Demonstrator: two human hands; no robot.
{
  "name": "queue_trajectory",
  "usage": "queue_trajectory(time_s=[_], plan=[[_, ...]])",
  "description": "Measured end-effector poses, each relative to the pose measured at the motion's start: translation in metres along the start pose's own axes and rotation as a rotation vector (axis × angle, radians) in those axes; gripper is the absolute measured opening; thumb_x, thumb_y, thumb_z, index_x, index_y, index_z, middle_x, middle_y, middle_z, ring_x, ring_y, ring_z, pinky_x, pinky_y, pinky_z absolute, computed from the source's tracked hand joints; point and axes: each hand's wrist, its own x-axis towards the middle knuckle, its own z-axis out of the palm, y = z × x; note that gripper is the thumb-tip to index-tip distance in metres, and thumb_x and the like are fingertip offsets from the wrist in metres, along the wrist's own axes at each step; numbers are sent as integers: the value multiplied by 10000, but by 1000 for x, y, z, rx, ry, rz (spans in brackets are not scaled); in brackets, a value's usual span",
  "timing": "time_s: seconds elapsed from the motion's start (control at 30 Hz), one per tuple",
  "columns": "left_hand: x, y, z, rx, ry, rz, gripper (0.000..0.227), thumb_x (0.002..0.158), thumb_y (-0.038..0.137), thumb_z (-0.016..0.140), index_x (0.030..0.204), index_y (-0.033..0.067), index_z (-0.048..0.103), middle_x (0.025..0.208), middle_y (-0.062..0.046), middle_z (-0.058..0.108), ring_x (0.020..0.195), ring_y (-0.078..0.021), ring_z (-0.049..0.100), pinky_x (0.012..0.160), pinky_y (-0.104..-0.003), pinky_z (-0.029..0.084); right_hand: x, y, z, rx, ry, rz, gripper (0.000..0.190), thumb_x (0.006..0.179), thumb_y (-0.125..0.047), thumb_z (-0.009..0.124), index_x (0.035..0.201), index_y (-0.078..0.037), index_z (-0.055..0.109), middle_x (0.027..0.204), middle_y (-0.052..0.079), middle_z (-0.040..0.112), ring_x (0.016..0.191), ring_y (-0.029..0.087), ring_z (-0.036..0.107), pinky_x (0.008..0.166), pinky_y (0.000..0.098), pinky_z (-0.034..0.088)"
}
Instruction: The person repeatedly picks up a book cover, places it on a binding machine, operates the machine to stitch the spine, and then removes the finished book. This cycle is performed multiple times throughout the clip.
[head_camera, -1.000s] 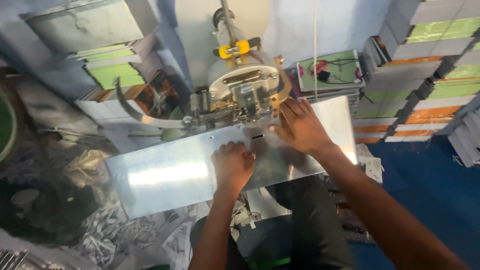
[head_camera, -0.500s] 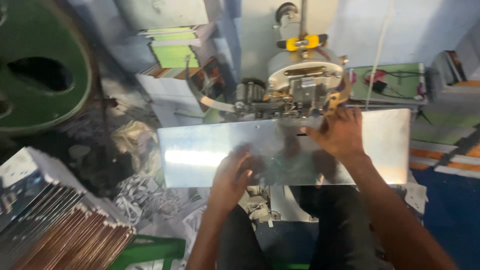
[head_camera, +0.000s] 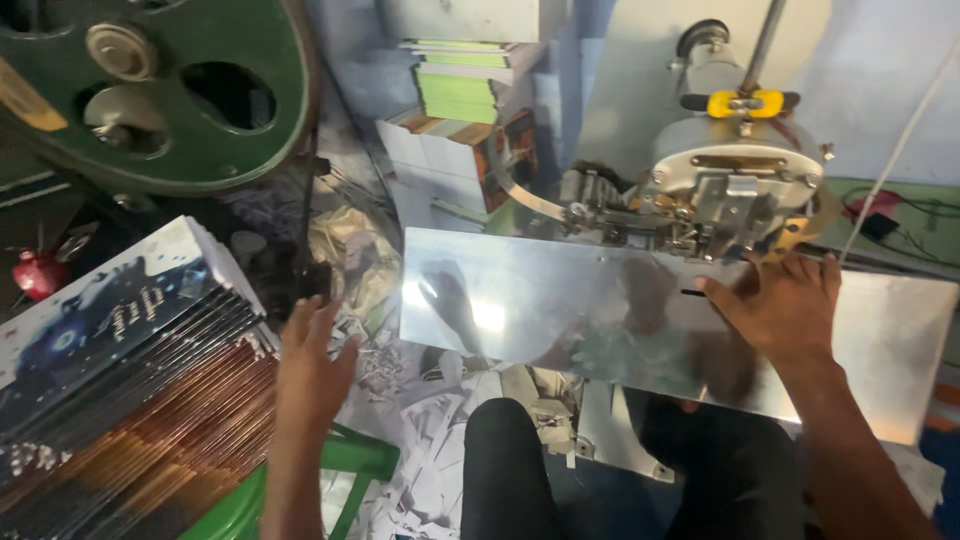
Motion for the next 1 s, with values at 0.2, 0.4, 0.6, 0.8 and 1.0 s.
queue_trajectory(time_s=[0.2,0.4,0.6,0.8,1.0], plan=[[-5,-73,-36,485,53,-223,901,805,288,776,1621,116,435,1706,-222,331,1626,-391,205,1292,-593,147,0,2,2,-14,-17,-3,710,859,-726,698,1225,-118,714,1191,151,693,1241,316,608,1268,566,266],[-3,-136,-60,457,150,-297,1084,738,430,771,1654,56,329,1700,-287,276,1604,-440,147,1221,-678,60,-3,8,7,-70,-97,22,699,864,-731,697,1221,-130,703,1123,113,702,1243,269,616,1249,494,290],[6,-170,-66,489,101,-318,903,823,496,785,1546,47,483,1593,-207,478,1512,-411,350,1162,-714,122,-9,16,19,-85,-8,-43,684,908,-743,669,1209,-130,668,1244,121,682,1267,260,571,1219,453,284],[-8,-178,-69,516,233,-188,459,950,301,755,1375,148,669,1426,-73,658,1377,-293,561,1127,-565,304,-8,10,15,-249,-33,-62,750,903,-746,659,1268,-92,686,1241,108,655,1312,237,558,1235,483,290],[-17,-166,-61,578,323,-149,300,965,199,742,1265,183,745,1309,-1,718,1259,-229,594,1132,-514,295,-24,-13,13,104,159,-69,514,974,-449,731,1266,-40,624,1282,147,582,1253,312,512,1148,461,349]])
